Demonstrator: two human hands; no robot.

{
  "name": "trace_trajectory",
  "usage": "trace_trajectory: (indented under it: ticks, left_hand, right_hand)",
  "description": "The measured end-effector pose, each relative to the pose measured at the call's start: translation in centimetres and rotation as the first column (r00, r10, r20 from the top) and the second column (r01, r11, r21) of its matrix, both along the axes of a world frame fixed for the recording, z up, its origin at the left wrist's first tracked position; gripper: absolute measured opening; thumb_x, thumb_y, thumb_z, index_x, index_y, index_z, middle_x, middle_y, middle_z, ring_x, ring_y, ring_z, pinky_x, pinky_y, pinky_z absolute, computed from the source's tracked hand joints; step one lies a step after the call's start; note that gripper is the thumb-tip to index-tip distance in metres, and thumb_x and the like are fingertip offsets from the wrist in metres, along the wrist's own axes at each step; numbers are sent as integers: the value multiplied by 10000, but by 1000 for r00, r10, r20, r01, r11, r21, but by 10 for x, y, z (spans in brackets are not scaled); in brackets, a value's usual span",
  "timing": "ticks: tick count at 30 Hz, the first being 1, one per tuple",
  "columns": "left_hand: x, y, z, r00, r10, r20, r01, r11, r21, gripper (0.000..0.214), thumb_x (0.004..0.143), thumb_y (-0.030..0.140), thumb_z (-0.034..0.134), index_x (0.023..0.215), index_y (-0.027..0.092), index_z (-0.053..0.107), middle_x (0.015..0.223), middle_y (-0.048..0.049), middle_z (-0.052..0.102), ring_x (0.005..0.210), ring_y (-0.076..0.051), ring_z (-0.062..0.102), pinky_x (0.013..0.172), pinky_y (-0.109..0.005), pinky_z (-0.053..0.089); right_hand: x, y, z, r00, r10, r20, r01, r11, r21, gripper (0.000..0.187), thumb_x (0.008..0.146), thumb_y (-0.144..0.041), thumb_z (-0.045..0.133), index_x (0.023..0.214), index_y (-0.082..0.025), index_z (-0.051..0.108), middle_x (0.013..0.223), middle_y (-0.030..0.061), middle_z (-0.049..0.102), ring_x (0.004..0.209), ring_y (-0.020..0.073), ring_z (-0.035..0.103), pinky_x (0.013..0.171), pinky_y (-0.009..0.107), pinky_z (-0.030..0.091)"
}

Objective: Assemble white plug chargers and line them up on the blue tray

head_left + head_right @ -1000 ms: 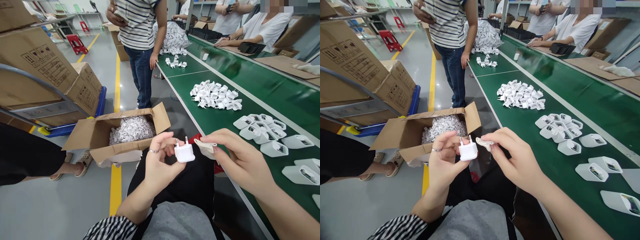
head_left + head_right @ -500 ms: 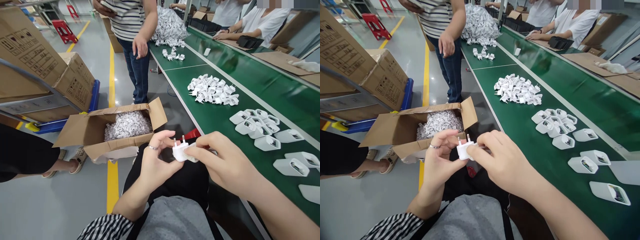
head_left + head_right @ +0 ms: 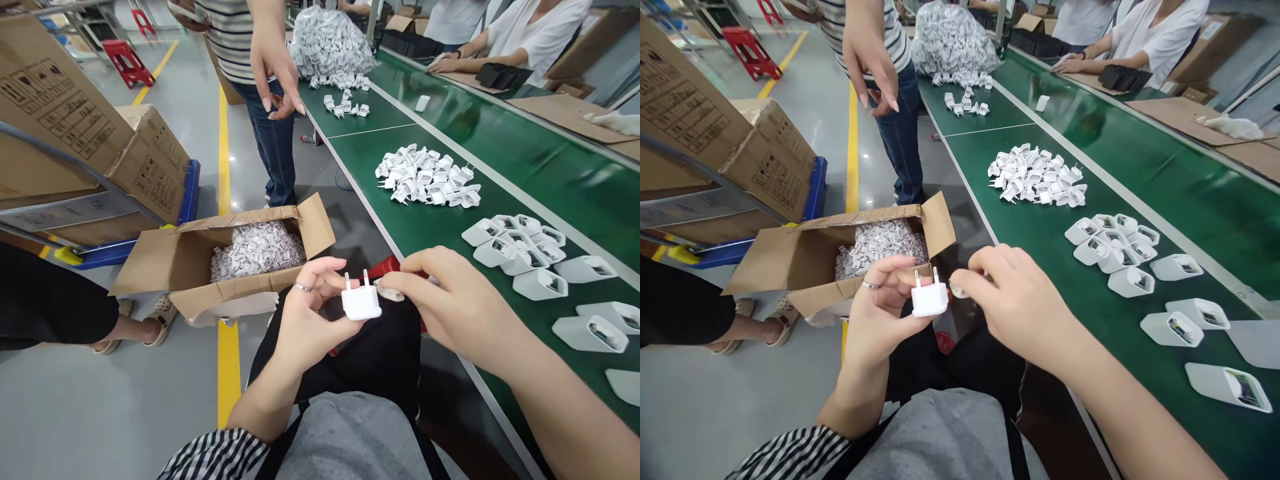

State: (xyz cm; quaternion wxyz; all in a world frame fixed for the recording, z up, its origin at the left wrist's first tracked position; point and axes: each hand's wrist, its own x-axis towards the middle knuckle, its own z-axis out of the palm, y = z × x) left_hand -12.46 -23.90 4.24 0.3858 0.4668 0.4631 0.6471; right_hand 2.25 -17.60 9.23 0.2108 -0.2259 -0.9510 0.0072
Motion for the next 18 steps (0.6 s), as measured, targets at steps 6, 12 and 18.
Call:
trace_trajectory:
  ticks: [6,12,18]
  left_hand:
    - [-5,1,0,997,-27,77,28,1000,-12,465,521,60,649,917,214,460,686,24,593,737,-146,599,668,-240,473]
    - [-7,3,-1,986,-68,152,74,996,-39,465,496,75,672,894,220,478,719,19,614,690,-129,598,649,-237,476]
    - [-7,3,1,990,-49,129,57,996,-64,320,525,79,651,792,192,514,748,5,606,682,-114,583,637,-223,464]
  right_hand:
    - [7,8,4,993,9,-117,-28,986,-165,250,773,-84,342,833,-225,539,720,34,480,665,130,472,537,252,397]
    - [8,8,5,992,-7,-126,-20,977,-214,249,773,-86,342,844,-234,529,734,31,486,674,130,490,543,251,414]
    - [9,14,-2,992,-2,-126,-23,979,-202,234,785,-107,333,866,-215,524,762,34,498,686,124,497,553,241,423]
